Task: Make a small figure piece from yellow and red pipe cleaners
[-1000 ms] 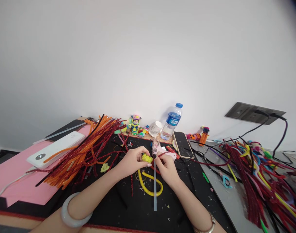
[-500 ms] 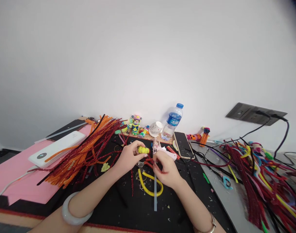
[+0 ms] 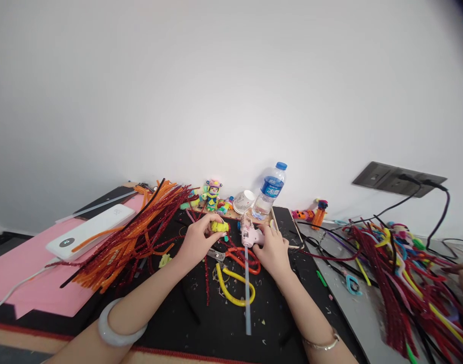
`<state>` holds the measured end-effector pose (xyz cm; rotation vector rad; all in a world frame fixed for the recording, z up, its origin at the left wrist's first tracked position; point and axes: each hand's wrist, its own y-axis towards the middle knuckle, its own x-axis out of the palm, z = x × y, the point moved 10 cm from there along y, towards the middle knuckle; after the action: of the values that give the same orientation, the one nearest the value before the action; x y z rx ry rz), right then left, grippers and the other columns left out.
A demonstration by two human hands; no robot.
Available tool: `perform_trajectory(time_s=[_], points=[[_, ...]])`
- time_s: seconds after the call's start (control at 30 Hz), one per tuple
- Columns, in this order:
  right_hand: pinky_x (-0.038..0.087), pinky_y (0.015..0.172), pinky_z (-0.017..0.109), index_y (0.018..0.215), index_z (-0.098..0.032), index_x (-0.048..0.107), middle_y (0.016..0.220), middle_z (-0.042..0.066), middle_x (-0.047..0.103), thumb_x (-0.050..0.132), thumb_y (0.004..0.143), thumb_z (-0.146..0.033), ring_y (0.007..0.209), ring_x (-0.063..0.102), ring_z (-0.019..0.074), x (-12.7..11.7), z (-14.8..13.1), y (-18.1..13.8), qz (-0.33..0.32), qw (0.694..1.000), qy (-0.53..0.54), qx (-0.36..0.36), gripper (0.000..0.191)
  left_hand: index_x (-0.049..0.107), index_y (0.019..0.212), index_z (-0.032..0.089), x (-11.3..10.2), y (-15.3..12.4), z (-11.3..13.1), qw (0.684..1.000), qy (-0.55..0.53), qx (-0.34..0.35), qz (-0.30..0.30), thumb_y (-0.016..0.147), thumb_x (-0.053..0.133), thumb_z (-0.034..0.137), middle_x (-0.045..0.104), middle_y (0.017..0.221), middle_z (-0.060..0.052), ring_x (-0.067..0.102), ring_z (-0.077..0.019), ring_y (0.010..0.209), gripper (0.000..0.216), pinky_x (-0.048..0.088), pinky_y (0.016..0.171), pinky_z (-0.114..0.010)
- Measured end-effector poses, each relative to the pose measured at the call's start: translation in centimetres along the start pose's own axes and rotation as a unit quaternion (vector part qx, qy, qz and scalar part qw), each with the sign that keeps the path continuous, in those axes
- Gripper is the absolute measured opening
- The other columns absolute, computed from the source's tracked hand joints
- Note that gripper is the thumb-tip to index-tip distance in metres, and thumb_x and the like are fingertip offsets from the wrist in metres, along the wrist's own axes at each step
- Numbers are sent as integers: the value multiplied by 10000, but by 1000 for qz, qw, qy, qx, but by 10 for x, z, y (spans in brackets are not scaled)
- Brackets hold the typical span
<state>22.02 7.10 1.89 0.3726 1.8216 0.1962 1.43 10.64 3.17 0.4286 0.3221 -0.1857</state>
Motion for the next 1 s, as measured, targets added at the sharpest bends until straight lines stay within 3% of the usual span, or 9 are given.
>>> perform_trajectory(time_s=[0.1, 0.2, 0.4, 0.53, 0.63, 1.0], points=[[370, 792, 401, 1092, -202, 525, 1031, 102, 603, 533, 726, -263, 970, 516, 279, -13, 3, 2, 57, 997, 46, -1, 372, 522, 919, 191, -5, 2, -4, 1000, 0, -3, 18, 732, 581, 230, 608, 1045, -43, 599, -147, 801, 199, 459, 748, -274], [418, 742, 344, 1052, -176, 558, 961, 89, 627, 510, 772, -304, 861, 564, 233, -21, 6, 3, 91, 982, 164, -11, 312, 526, 924, 193, -7, 3, -6, 1000, 15, -3, 19, 737, 581, 246, 612, 1033, -38, 592, -136, 764, 202, 451, 720, -262], [459, 787, 349, 921, -176, 642, 911, 72, 671, 545, 770, -317, 857, 601, 231, -13, 1, 0, 49, 944, 322, -45, 228, 535, 912, 199, -11, 4, -5, 995, 95, -2, 20, 741, 583, 271, 606, 834, 5, 484, -100, 585, 191, 389, 588, -223], [479, 785, 367, 895, -170, 653, 894, 69, 684, 569, 745, -319, 833, 618, 235, 2, -6, -2, -15, 935, 349, -63, 228, 537, 905, 204, -12, 4, -5, 993, 114, -3, 26, 743, 582, 267, 581, 767, 20, 447, -100, 570, 180, 367, 576, -219], [448, 867, 405, 920, -190, 657, 909, 50, 689, 566, 753, -324, 863, 623, 234, 9, -12, -4, -47, 933, 348, -81, 233, 533, 904, 205, -11, 4, -4, 994, 105, 0, 25, 742, 584, 254, 591, 816, 11, 470, -106, 605, 177, 375, 601, -223], [375, 956, 476, 1047, -209, 640, 1063, 57, 667, 549, 781, -349, 997, 601, 270, 14, -14, -4, -68, 934, 340, -87, 314, 538, 899, 199, -8, 4, -4, 996, 91, 8, 20, 738, 592, 238, 599, 856, 3, 502, -109, 634, 174, 392, 612, -223]])
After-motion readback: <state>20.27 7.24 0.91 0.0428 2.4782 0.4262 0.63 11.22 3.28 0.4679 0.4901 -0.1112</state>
